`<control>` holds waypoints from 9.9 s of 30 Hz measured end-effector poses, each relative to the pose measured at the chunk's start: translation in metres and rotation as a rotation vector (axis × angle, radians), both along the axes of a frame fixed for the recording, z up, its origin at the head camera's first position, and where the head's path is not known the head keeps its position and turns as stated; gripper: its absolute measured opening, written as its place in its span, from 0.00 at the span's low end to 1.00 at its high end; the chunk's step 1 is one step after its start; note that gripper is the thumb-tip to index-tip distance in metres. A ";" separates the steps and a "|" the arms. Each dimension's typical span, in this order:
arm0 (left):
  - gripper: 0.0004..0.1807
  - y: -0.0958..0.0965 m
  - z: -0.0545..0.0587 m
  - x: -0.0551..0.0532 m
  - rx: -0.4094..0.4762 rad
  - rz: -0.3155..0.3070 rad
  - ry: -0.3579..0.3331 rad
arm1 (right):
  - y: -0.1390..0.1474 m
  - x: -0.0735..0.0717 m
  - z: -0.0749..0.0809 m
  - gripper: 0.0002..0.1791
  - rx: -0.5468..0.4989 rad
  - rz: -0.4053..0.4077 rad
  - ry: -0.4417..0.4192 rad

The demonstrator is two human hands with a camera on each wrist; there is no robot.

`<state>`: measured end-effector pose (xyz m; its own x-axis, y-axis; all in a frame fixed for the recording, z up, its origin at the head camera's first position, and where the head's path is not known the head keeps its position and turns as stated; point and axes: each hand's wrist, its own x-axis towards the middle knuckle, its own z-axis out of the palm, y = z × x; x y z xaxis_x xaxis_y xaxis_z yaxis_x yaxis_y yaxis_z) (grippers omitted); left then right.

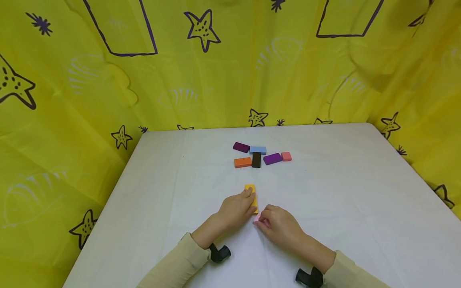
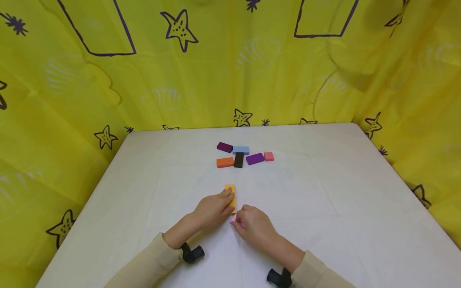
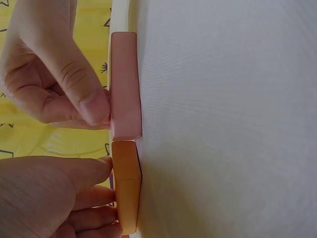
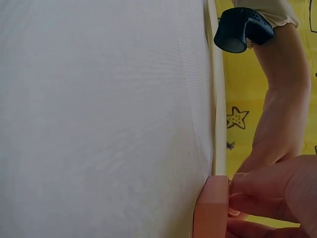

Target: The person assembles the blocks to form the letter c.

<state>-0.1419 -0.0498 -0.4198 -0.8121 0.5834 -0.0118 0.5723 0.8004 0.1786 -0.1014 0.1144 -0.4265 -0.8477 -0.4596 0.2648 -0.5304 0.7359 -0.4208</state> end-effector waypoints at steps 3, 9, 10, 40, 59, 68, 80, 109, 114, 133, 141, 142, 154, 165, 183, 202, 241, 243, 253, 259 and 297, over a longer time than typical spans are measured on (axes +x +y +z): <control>0.26 0.000 -0.001 -0.001 -0.003 0.000 -0.002 | 0.000 -0.001 0.002 0.09 0.006 -0.005 0.001; 0.25 0.000 -0.002 -0.001 -0.001 0.000 0.006 | 0.000 -0.004 0.005 0.08 0.016 -0.005 -0.014; 0.25 0.000 -0.002 0.000 0.003 -0.002 0.012 | 0.001 -0.005 0.005 0.08 0.016 0.004 -0.007; 0.26 -0.001 -0.001 -0.001 -0.003 0.012 -0.036 | 0.022 -0.100 0.027 0.20 -0.006 -0.140 -0.112; 0.26 -0.001 -0.004 0.000 -0.001 0.012 -0.006 | 0.038 -0.161 0.016 0.13 0.058 -0.184 -0.123; 0.26 -0.001 -0.005 -0.001 0.003 0.016 -0.020 | 0.041 -0.174 0.010 0.11 0.146 -0.147 -0.110; 0.26 -0.001 -0.005 0.001 0.010 0.012 -0.022 | 0.040 -0.167 0.003 0.07 0.229 -0.071 0.011; 0.26 -0.002 -0.003 0.001 0.020 0.009 -0.024 | 0.018 -0.134 0.004 0.08 0.219 0.019 0.052; 0.25 -0.002 -0.002 0.001 0.024 0.011 -0.028 | 0.018 -0.134 0.004 0.07 0.214 0.029 0.064; 0.26 -0.002 -0.004 0.001 0.028 0.014 -0.036 | 0.013 -0.133 0.003 0.06 0.208 0.070 0.095; 0.25 -0.002 -0.006 0.000 0.024 0.005 -0.017 | 0.009 -0.131 0.006 0.08 0.202 0.070 0.069; 0.25 -0.002 -0.006 0.000 0.025 0.004 -0.012 | 0.009 -0.131 0.006 0.08 0.205 0.070 0.065; 0.25 -0.003 -0.005 0.000 0.035 0.006 -0.005 | 0.003 -0.129 0.003 0.09 0.210 0.066 0.066; 0.25 -0.003 -0.006 0.001 0.044 0.010 -0.008 | 0.001 -0.126 0.002 0.07 0.200 0.089 0.132; 0.25 -0.003 -0.006 0.000 0.047 0.004 -0.005 | -0.001 -0.124 0.002 0.08 0.179 0.143 0.154; 0.26 -0.004 -0.008 -0.001 0.047 -0.004 0.007 | -0.001 -0.125 0.004 0.07 0.174 0.174 0.133; 0.25 -0.003 -0.006 -0.001 0.031 -0.005 0.036 | 0.000 -0.124 0.014 0.13 0.179 0.133 -0.028; 0.25 -0.003 -0.007 -0.001 0.031 -0.005 0.036 | 0.000 -0.126 0.017 0.17 0.156 0.110 -0.074; 0.25 -0.003 -0.006 -0.001 0.030 -0.003 0.016 | 0.010 -0.149 0.020 0.19 0.105 0.040 -0.181; 0.25 -0.004 -0.005 -0.001 0.034 -0.004 0.015 | 0.007 -0.157 0.018 0.17 0.110 0.056 -0.167; 0.24 -0.003 -0.002 -0.001 0.014 -0.010 0.015 | 0.050 -0.143 0.009 0.13 0.248 0.047 -0.040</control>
